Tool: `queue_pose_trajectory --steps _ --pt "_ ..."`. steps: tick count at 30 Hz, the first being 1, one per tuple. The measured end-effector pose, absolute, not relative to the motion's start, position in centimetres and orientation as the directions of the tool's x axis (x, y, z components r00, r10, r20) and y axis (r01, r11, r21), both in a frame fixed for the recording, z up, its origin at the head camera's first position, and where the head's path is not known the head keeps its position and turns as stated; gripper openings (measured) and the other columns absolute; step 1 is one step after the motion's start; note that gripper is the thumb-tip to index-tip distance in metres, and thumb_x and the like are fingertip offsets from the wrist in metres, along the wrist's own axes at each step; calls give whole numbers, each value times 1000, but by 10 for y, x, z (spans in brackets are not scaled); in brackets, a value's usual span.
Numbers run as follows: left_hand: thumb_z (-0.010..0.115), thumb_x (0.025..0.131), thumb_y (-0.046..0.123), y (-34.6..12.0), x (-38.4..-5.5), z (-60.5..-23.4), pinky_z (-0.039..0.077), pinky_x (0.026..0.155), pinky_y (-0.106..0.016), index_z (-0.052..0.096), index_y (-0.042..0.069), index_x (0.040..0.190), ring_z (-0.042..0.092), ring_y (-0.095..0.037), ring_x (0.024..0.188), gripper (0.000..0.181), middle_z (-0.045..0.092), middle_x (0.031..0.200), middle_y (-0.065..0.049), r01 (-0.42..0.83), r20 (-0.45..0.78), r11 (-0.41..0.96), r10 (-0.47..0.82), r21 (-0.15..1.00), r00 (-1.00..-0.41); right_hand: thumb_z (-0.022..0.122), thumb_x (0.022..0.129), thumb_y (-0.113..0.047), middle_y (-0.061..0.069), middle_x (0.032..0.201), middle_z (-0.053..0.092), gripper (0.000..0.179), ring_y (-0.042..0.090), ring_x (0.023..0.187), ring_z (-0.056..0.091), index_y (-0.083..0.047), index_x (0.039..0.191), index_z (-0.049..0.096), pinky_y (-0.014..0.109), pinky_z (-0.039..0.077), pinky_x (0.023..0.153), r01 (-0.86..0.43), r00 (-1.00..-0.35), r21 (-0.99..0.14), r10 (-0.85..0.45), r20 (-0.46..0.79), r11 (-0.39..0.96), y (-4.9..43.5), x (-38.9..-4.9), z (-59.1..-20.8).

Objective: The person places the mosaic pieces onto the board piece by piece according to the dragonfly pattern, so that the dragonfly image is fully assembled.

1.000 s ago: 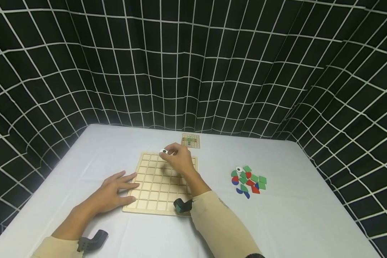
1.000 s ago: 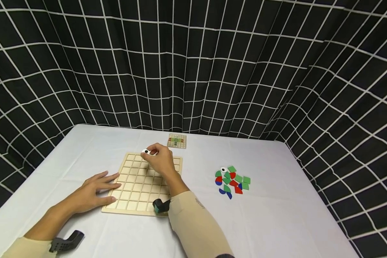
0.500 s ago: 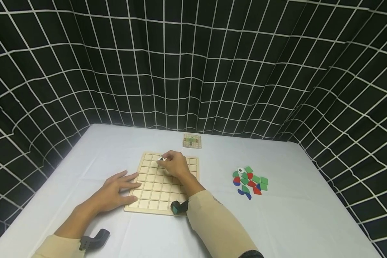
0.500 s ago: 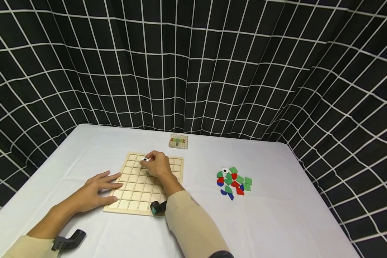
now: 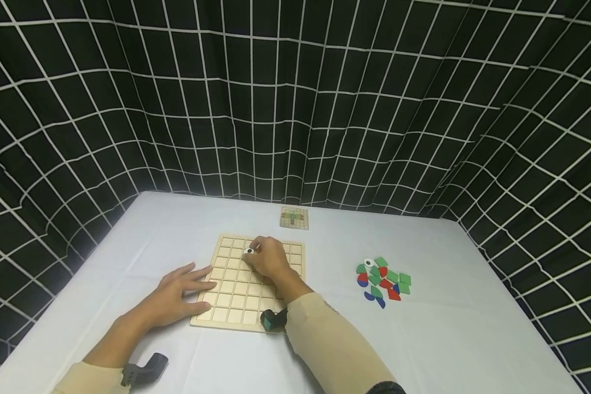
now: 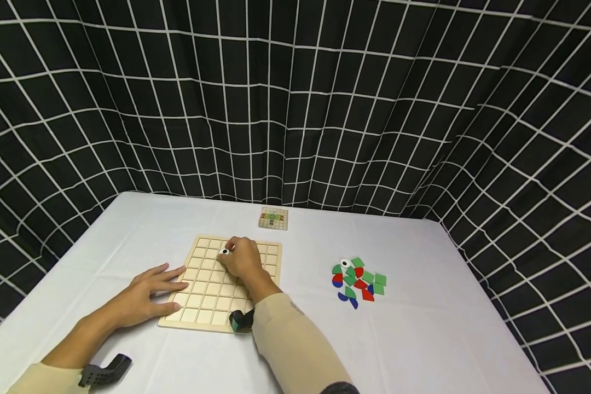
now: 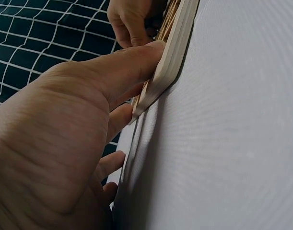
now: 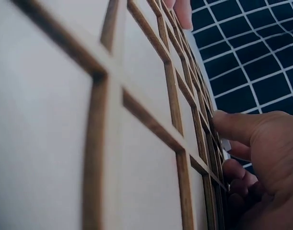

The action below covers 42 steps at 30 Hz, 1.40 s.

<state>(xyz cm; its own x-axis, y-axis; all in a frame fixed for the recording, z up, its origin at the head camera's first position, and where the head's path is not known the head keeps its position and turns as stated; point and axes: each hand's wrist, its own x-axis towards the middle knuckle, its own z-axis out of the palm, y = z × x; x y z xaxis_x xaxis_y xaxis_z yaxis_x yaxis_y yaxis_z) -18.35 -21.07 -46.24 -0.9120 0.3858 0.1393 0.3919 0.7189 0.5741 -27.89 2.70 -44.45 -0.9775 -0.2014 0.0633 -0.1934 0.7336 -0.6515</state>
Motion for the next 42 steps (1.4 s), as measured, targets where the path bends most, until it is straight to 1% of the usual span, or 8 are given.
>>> queue_pose_trajectory --steps 9,15,20,23,26,29,37,42 --pt "77 78 44 -210 -182 -461 11 103 -70 71 19 118 22 -43 138 47 45 146 -2 388 138 714 383 583 -913 74 85 -30 -5 84 54 31 14 82 54 -10 109 71 28 50 73 -188 -980 -611 -193 59 769 25 -278 -447" --pt "77 78 45 -211 -181 -462 11 103 -70 71 19 118 22 -43 138 47 45 146 -2 380 130 716 379 586 -916 74 86 -28 -5 86 57 32 14 86 56 -9 111 70 29 50 76 -193 -977 -627 -210 48 755 26 -277 -448" --pt "75 79 47 -211 -181 -463 11 103 -71 71 20 118 22 -42 138 48 45 146 -1 373 123 723 375 582 -919 73 87 -26 -2 88 61 33 15 82 58 -8 114 69 28 52 70 -197 -970 -685 -240 33 701 30 -278 -443" --pt "74 79 49 -211 -182 -462 12 102 -72 70 21 119 21 -42 139 49 44 147 0 365 113 730 371 578 -922 72 87 -26 0 89 61 34 17 78 59 -8 115 67 30 52 67 -199 -966 -728 -256 33 656 34 -278 -432" --pt "74 79 49 -212 -183 -460 12 101 -74 70 21 119 20 -42 139 49 43 147 0 360 111 737 365 572 -924 71 88 -28 1 89 60 35 17 76 58 -10 117 67 31 51 65 -229 -959 -737 -276 60 636 37 -278 -415" --pt "75 79 48 -212 -183 -459 12 101 -73 70 21 119 20 -41 139 48 44 147 -1 359 114 740 362 569 -925 71 88 -30 1 89 58 36 17 76 56 -10 119 67 30 50 63 -276 -950 -723 -293 106 633 41 -275 -394" --pt "76 78 49 -211 -183 -463 11 101 -74 71 22 117 20 -41 139 48 45 146 1 349 110 717 359 603 -927 71 87 -29 -1 85 59 33 17 75 54 -14 116 69 31 48 58 -377 -921 -708 -325 215 597 63 -259 -358" --pt "75 78 48 -209 -182 -461 11 101 -73 71 22 118 19 -40 140 48 44 147 1 341 102 723 353 601 -930 73 85 -26 -2 84 59 30 18 77 52 -13 112 70 33 46 63 -448 -892 -695 -332 307 563 81 -247 -341"
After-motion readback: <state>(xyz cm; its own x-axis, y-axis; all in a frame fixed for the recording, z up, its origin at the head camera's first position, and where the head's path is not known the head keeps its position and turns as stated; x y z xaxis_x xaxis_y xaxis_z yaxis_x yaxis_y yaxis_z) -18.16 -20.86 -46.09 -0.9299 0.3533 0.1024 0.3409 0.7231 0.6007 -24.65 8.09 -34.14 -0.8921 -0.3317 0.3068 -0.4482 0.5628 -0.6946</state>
